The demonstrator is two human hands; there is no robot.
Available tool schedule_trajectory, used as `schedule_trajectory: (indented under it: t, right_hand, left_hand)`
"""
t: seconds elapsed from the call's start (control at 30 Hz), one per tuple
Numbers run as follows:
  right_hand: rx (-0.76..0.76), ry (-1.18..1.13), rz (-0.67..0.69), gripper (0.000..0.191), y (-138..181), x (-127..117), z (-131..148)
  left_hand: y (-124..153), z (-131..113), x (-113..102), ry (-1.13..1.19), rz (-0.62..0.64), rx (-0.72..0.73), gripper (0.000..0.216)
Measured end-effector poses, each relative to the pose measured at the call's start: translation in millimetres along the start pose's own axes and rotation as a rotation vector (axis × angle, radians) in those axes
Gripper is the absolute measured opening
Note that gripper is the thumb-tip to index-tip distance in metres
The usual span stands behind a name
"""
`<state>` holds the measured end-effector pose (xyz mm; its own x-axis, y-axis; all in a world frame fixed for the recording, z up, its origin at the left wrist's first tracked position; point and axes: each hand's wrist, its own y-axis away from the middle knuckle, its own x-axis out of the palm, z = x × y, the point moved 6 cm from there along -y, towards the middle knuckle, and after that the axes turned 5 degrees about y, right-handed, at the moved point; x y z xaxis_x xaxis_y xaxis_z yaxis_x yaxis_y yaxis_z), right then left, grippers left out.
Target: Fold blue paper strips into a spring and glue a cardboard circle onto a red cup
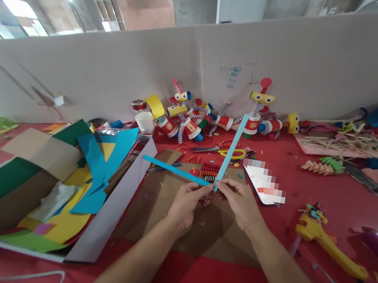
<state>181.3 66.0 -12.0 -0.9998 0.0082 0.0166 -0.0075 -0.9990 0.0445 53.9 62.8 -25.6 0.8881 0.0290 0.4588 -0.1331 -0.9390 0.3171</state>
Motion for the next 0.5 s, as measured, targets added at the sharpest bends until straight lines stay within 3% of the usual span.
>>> schedule_trajectory:
  t: [0.33, 0.5]
  right_hand:
    - [0.096, -0.289, 0.034, 0.030, 2.5, 3.6, 1.8]
    - [-0.001, -0.172, 0.040, 0.020, 5.3, 4.1, 9.6]
  left_hand:
    - [-1.0, 0.5, 4.6, 0.171, 0.058, -0.090, 0.017]
    - [-2.9, 0.4, 4.2, 0.217, 0.051, -0.035, 0.017]
